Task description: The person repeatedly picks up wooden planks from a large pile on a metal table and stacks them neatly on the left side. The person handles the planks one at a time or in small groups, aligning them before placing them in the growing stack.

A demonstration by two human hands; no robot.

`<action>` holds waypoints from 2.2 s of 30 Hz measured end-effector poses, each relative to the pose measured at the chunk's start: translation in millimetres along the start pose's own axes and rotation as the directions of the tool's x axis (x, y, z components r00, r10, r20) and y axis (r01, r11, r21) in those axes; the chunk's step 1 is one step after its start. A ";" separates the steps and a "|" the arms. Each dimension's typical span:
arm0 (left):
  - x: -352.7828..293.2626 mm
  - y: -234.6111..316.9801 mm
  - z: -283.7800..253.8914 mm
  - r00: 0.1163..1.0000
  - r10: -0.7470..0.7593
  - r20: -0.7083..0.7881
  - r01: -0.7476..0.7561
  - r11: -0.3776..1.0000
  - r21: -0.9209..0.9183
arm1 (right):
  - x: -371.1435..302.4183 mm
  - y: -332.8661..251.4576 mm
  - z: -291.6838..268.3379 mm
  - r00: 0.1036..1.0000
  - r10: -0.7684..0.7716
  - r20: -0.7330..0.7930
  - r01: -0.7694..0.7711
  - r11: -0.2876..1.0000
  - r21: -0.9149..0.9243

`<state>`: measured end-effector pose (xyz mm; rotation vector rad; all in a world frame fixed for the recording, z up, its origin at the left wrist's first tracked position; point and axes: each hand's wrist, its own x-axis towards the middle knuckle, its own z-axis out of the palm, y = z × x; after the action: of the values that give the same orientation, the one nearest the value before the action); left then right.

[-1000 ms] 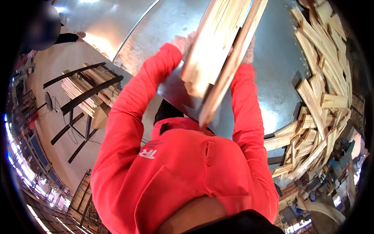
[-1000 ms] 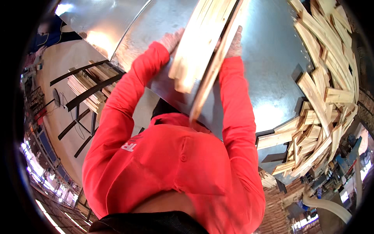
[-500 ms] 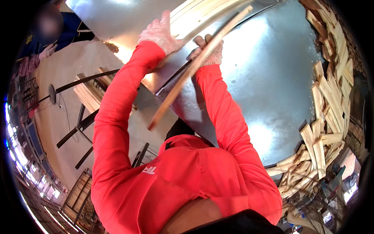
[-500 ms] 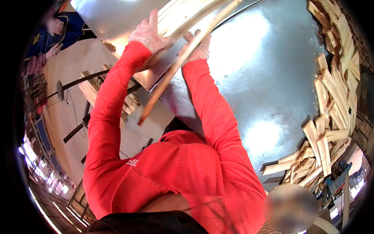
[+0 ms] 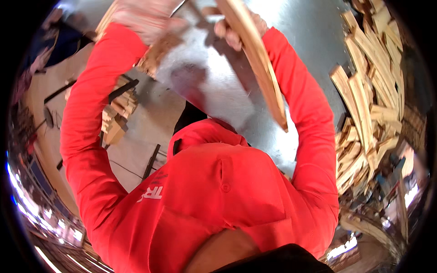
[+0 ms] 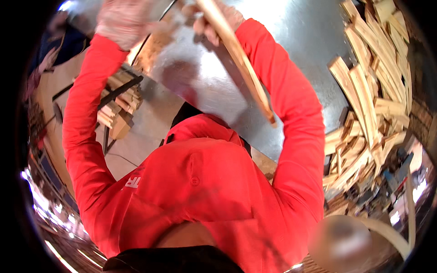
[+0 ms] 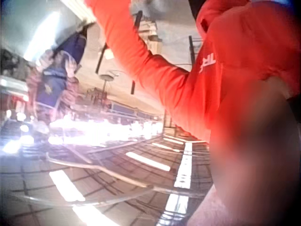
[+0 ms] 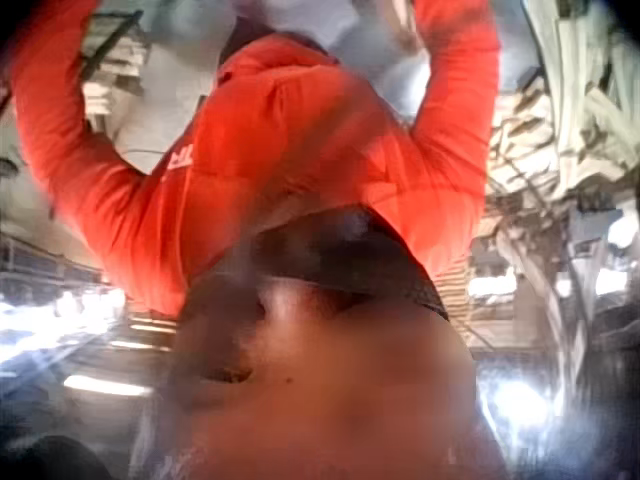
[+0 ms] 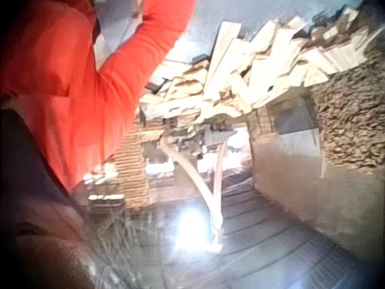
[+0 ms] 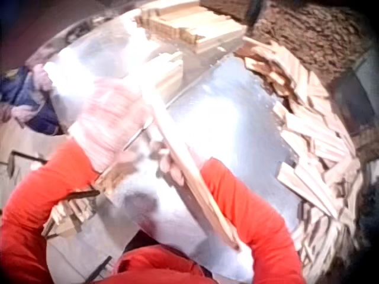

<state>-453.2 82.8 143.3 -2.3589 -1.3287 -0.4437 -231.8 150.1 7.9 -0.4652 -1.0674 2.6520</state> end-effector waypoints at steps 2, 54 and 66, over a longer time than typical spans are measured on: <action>-13.5 14.6 -21.3 0.979 0.146 0.143 -0.175 0.960 0.220 | -16.4 -14.0 66.4 0.968 0.244 -0.062 -0.251 0.955 -0.157; -500.0 202.1 4.1 -0.008 -0.283 0.959 0.889 -0.441 -0.122 | -389.1 68.7 56.2 0.094 -0.768 -0.634 -0.996 -0.073 -0.058; 66.0 369.4 73.1 0.929 -0.052 0.365 0.329 0.563 -0.758 | -578.3 -30.2 -137.4 0.243 -0.363 -0.900 -0.949 -0.280 -0.143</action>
<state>-95.7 -7.1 42.1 -3.1316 -1.8249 -0.9705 355.2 61.3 51.2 -2.7069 -2.4415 0.2113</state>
